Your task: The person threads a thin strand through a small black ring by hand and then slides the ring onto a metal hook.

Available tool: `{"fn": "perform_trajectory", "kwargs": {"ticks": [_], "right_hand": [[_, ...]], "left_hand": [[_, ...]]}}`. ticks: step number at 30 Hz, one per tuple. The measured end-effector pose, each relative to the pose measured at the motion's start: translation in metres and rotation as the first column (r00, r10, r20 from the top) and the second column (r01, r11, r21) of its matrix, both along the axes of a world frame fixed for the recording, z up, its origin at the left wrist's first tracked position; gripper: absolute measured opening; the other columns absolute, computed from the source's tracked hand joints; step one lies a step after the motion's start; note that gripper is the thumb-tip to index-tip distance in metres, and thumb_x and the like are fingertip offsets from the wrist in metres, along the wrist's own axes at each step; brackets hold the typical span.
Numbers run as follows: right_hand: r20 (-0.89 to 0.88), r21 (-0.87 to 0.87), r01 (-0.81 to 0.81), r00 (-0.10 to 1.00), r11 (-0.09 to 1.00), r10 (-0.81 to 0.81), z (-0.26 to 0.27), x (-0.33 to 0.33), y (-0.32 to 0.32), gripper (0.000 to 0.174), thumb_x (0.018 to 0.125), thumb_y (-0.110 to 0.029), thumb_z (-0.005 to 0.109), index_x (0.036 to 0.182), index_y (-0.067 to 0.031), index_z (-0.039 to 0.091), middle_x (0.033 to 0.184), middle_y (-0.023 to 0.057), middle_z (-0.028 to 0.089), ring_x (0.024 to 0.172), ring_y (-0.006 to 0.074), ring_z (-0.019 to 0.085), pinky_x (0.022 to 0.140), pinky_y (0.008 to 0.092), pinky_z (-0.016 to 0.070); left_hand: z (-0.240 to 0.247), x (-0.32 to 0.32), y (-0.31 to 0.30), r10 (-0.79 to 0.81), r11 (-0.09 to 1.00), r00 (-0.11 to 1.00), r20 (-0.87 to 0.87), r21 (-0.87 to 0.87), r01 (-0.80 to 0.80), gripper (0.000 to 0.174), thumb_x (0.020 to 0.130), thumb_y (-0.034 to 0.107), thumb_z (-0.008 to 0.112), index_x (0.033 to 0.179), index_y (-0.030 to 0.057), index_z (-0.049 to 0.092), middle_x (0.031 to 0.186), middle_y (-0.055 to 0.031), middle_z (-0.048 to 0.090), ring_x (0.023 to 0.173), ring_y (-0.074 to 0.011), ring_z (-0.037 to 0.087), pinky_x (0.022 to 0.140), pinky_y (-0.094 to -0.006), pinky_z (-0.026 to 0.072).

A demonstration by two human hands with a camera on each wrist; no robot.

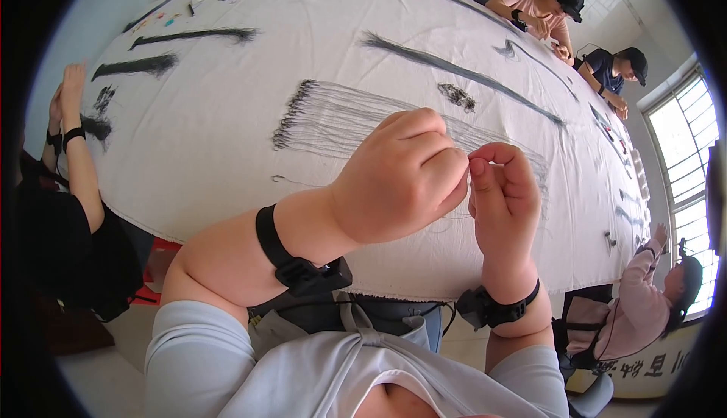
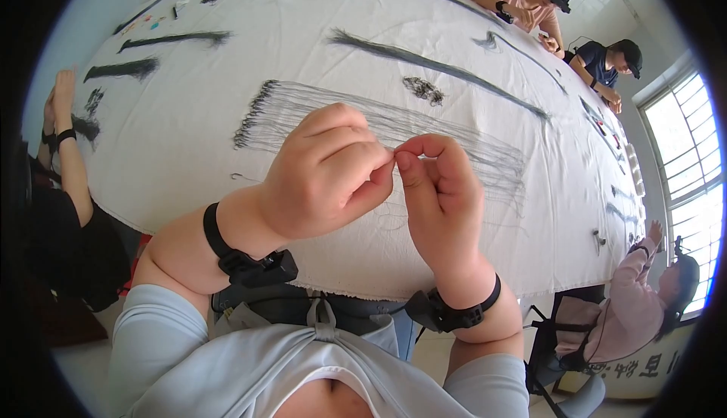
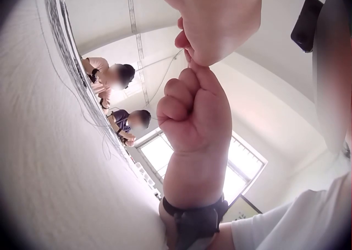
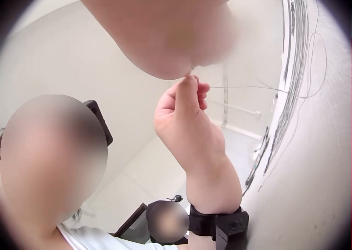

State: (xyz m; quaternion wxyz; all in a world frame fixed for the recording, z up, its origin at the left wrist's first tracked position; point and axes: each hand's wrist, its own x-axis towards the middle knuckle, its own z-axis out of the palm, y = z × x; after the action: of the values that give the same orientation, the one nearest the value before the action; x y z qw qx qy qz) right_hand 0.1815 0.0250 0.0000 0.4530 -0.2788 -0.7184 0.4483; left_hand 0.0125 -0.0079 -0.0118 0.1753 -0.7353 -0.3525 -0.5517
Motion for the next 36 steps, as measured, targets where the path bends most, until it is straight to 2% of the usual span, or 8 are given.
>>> {"fn": "perform_trajectory", "kwargs": {"ticks": [8,19,22,25,28,31,34,36], "right_hand": [[-0.071,-0.089,-0.044,0.997,0.995,0.038,0.003,0.004,-0.001,0.002,0.098,-0.001,0.059,0.1,0.0002,0.058,0.077,-0.0046,0.059,0.067,-0.0014,0.045,0.058,0.0152,0.036],[-0.004,-0.12,-0.009,1.0,0.993,0.009,0.004,0.003,-0.001,0.006,0.096,-0.001,0.062,0.1,0.0004,0.057,0.067,-0.0045,0.056,0.061,-0.0018,0.043,0.054,0.0155,0.0332],[0.062,0.13,0.092,0.993,0.987,-0.101,0.003,0.004,-0.004,0.011,0.092,-0.001,0.066,0.099,-0.0003,0.057,0.063,-0.0036,0.053,0.057,-0.0017,0.042,0.05,0.0163,0.0307],[0.063,0.265,0.118,0.988,0.957,-0.139,-0.004,0.005,-0.004,0.013,0.087,0.001,0.069,0.095,-0.0012,0.059,0.064,-0.0005,0.055,0.052,0.0009,0.044,0.046,0.019,0.0324],[0.164,0.571,0.108,0.957,0.814,-0.241,0.003,0.002,-0.006,0.012,0.084,0.006,0.068,0.091,-0.0014,0.062,0.066,0.0031,0.057,0.05,0.0086,0.049,0.047,0.024,0.0389],[0.152,0.752,0.014,0.969,0.659,-0.194,0.008,-0.001,0.004,0.015,0.08,0.01,0.068,0.09,-0.0003,0.064,0.07,0.0071,0.06,0.054,0.018,0.055,0.05,0.0282,0.0446],[0.204,0.812,-0.052,0.959,0.582,-0.198,0.014,0.007,0.011,0.018,0.078,0.012,0.068,0.092,0.0004,0.065,0.072,0.0084,0.062,0.058,0.0222,0.058,0.053,0.0286,0.0468],[0.225,0.795,-0.048,0.949,0.604,-0.221,0.016,0.012,0.013,0.017,0.078,0.011,0.069,0.091,0.0004,0.065,0.073,0.0088,0.062,0.058,0.021,0.058,0.053,0.0281,0.0467]], "left_hand": [[0.005,-0.001,0.001,-0.065,0.998,0.997,0.048,-0.008,0.065,0.026,0.064,0.0,0.075,0.086,0.0031,0.062,0.079,-0.01,0.065,0.075,-0.0295,0.061,0.065,-0.0362,0.0517],[0.005,-0.001,0.002,-0.062,0.998,0.998,0.025,-0.001,0.062,0.024,0.064,-0.009,0.071,0.081,0.003,0.059,0.072,-0.0084,0.059,0.069,-0.0272,0.057,0.061,-0.0346,0.0488],[0.006,-0.004,0.002,-0.04,0.999,0.999,0.026,-0.008,0.04,0.024,0.064,-0.01,0.071,0.08,0.0036,0.058,0.072,-0.0078,0.058,0.069,-0.0269,0.057,0.06,-0.0343,0.0476],[0.008,-0.005,0.002,-0.047,0.999,0.998,0.033,-0.017,0.048,0.024,0.064,-0.01,0.07,0.08,0.004,0.058,0.072,-0.0071,0.058,0.069,-0.0266,0.057,0.06,-0.0339,0.047],[0.008,-0.006,0.003,-0.056,0.998,0.998,0.033,-0.028,0.057,0.023,0.065,-0.009,0.07,0.079,0.0041,0.058,0.072,-0.0067,0.058,0.07,-0.0264,0.057,0.06,-0.0339,0.0469],[0.009,-0.008,0.002,-0.064,0.995,0.998,0.013,-0.078,0.065,0.022,0.065,-0.008,0.071,0.078,0.0042,0.058,0.073,-0.0072,0.058,0.072,-0.0263,0.057,0.061,-0.0342,0.0473],[0.008,-0.008,0.002,-0.082,0.989,0.996,-0.042,-0.127,0.076,0.021,0.065,-0.006,0.072,0.077,0.0037,0.057,0.074,-0.008,0.057,0.074,-0.0262,0.057,0.063,-0.0348,0.0478],[0.007,-0.006,0.001,-0.105,0.986,0.99,-0.091,-0.139,0.092,0.021,0.064,-0.005,0.072,0.078,0.0031,0.058,0.075,-0.0083,0.057,0.076,-0.0263,0.057,0.064,-0.035,0.0484]]}}
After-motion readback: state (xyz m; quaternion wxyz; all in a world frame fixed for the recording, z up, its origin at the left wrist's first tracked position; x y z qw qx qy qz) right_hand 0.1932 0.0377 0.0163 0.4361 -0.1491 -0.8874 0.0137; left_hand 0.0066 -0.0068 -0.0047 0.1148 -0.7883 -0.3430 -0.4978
